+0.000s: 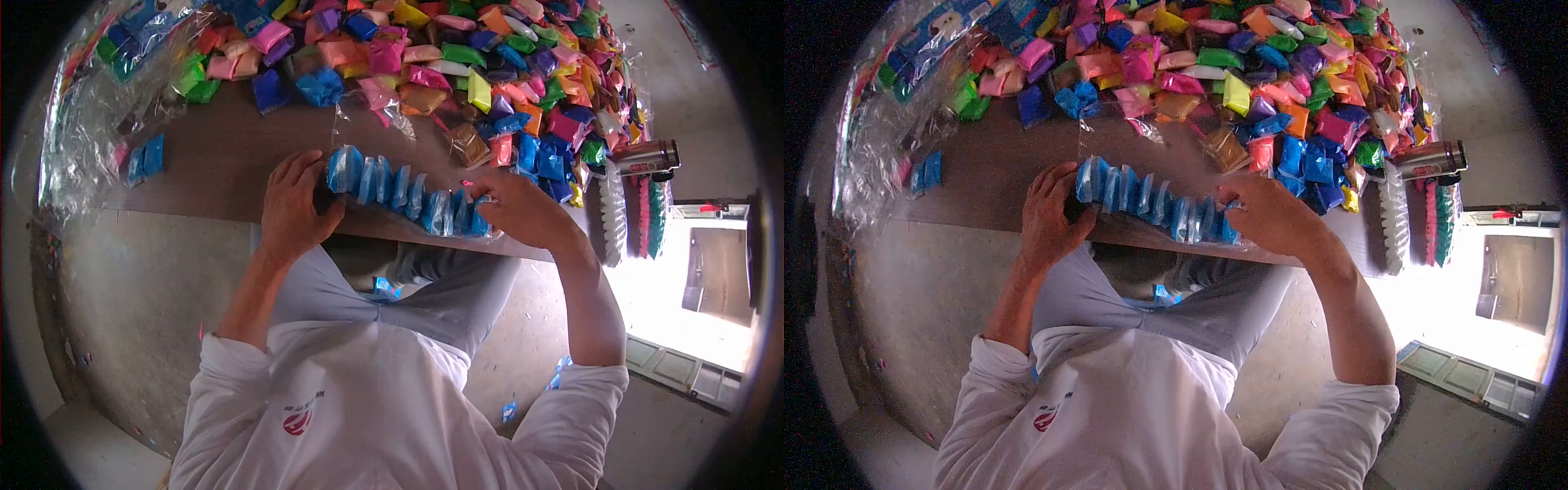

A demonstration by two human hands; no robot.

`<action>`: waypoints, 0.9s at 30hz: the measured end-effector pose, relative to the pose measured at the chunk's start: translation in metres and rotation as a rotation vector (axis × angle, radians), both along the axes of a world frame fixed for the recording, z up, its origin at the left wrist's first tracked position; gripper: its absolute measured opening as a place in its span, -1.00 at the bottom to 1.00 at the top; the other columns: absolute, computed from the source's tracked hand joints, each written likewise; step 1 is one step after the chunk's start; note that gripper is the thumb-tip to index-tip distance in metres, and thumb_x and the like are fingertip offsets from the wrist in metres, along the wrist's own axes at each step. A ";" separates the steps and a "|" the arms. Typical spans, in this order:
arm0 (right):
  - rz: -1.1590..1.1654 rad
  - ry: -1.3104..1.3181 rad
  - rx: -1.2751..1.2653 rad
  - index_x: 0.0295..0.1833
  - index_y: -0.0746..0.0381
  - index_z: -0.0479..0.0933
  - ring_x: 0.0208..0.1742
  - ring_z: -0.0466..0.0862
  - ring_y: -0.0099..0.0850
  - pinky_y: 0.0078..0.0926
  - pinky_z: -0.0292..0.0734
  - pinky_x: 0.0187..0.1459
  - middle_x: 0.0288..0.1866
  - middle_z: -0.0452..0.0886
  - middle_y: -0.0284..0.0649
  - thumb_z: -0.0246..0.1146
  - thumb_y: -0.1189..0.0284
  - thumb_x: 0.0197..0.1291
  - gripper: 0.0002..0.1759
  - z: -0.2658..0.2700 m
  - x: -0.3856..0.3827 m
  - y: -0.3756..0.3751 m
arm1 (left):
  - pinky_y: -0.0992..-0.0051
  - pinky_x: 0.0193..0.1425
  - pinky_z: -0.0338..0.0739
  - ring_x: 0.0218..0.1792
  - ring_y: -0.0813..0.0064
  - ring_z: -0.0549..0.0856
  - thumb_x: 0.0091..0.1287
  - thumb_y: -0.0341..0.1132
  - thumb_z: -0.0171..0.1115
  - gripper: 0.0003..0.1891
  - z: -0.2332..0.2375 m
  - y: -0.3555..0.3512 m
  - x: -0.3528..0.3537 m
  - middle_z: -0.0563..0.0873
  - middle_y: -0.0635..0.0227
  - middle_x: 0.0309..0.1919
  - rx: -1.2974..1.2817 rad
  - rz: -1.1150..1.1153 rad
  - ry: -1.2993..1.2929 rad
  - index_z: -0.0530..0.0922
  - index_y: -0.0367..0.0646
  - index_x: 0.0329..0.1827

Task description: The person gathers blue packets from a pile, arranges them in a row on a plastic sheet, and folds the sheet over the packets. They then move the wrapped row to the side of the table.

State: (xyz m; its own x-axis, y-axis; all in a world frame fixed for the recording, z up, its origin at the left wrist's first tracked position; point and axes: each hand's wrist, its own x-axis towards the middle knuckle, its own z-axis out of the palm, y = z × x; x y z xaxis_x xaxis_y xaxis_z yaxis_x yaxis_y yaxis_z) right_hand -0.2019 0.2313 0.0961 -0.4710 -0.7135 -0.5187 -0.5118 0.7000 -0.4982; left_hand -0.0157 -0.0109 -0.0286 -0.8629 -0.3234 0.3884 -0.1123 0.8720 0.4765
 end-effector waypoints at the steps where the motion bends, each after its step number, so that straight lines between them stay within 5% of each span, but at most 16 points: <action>1: -0.018 -0.009 0.020 0.22 0.37 0.43 -0.26 0.69 -0.36 -0.45 0.62 -0.17 -0.10 0.61 -0.04 0.11 0.46 0.21 -0.55 0.001 0.000 -0.001 | 0.15 0.35 0.32 0.24 0.06 0.49 0.02 -0.21 0.34 -0.46 -0.001 0.000 0.000 0.55 0.16 0.17 -0.011 0.004 0.005 0.53 -0.17 0.12; 11: -0.083 -0.274 -0.038 0.33 0.37 0.33 -0.16 0.66 -0.40 -0.47 0.65 -0.05 -0.08 0.57 -0.09 -0.09 0.51 0.37 -0.56 -0.005 -0.006 0.002 | 0.12 0.33 0.34 0.22 0.03 0.49 0.00 -0.16 0.36 -0.42 -0.003 -0.002 -0.001 0.55 0.14 0.16 -0.020 -0.005 0.017 0.52 -0.18 0.12; 13: -0.129 -0.293 -0.078 -0.08 0.41 0.43 -0.17 0.66 -0.18 -0.24 0.58 -0.08 -0.23 0.55 0.01 -0.01 0.59 0.18 -0.78 -0.005 -0.005 0.001 | 0.13 0.33 0.34 0.22 0.03 0.49 0.00 -0.17 0.36 -0.43 -0.003 -0.002 -0.001 0.55 0.14 0.15 -0.018 0.004 0.015 0.52 -0.18 0.11; 14: -0.127 -0.293 -0.075 -0.08 0.41 0.43 -0.17 0.66 -0.18 -0.24 0.58 -0.08 -0.23 0.55 0.01 -0.01 0.59 0.18 -0.78 -0.008 -0.008 0.003 | 0.13 0.32 0.35 0.21 0.03 0.50 -0.01 -0.17 0.35 -0.44 -0.003 -0.001 -0.001 0.56 0.13 0.15 -0.019 0.010 0.013 0.53 -0.18 0.10; 16: 0.104 -0.039 -0.222 -0.02 0.40 0.45 -0.18 0.66 -0.26 -0.31 0.60 -0.13 -0.17 0.58 -0.01 0.03 0.58 0.18 -0.74 -0.015 -0.016 0.008 | 0.13 0.31 0.36 0.20 0.03 0.50 -0.01 -0.19 0.35 -0.45 -0.001 -0.002 -0.001 0.56 0.13 0.14 -0.011 0.006 0.022 0.53 -0.19 0.09; 20: 0.066 -0.145 -0.070 0.33 0.34 0.35 -0.11 0.68 -0.39 -0.47 0.63 -0.08 0.09 0.58 -0.07 -0.03 0.55 0.31 -0.53 0.004 -0.017 0.006 | 0.13 0.29 0.38 0.17 0.02 0.52 -0.02 -0.23 0.35 -0.47 -0.001 -0.002 -0.002 0.57 0.12 0.11 -0.009 0.004 0.050 0.54 -0.20 0.07; 23: -0.011 -0.214 -0.072 0.26 0.35 0.42 -0.14 0.70 -0.38 -0.49 0.63 -0.12 0.06 0.61 -0.07 0.02 0.53 0.28 -0.57 0.016 -0.017 0.001 | 0.12 0.28 0.38 0.14 0.01 0.53 -0.02 -0.24 0.36 -0.47 0.006 -0.004 -0.002 0.58 0.12 0.09 0.031 -0.051 0.036 0.54 -0.20 0.07; 25: -0.218 -0.340 -0.197 0.11 0.41 0.49 -0.27 0.69 -0.41 -0.47 0.62 -0.24 -0.26 0.66 -0.12 0.11 0.46 0.22 -0.62 0.030 -0.014 -0.007 | 0.12 0.28 0.38 0.13 0.00 0.53 -0.03 -0.23 0.37 -0.46 0.001 -0.004 -0.003 0.58 0.11 0.08 0.015 -0.054 0.057 0.54 -0.20 0.08; 27: -0.169 -0.207 -0.263 0.10 0.40 0.51 -0.33 0.68 -0.48 -0.51 0.62 -0.28 -0.28 0.67 -0.16 0.10 0.40 0.25 -0.62 0.048 -0.012 -0.024 | 0.10 0.29 0.36 0.14 -0.01 0.53 -0.03 -0.20 0.38 -0.43 -0.006 -0.003 -0.001 0.58 0.11 0.08 0.038 -0.031 0.071 0.53 -0.19 0.10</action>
State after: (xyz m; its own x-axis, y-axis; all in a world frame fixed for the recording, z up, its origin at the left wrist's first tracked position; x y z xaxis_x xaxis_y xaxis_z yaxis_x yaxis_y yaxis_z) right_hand -0.2136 0.2070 0.1446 -0.4979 -0.7561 -0.4247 -0.2695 0.6004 -0.7529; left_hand -0.0164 -0.0141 -0.0346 -0.8435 -0.3130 0.4365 -0.0508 0.8555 0.5154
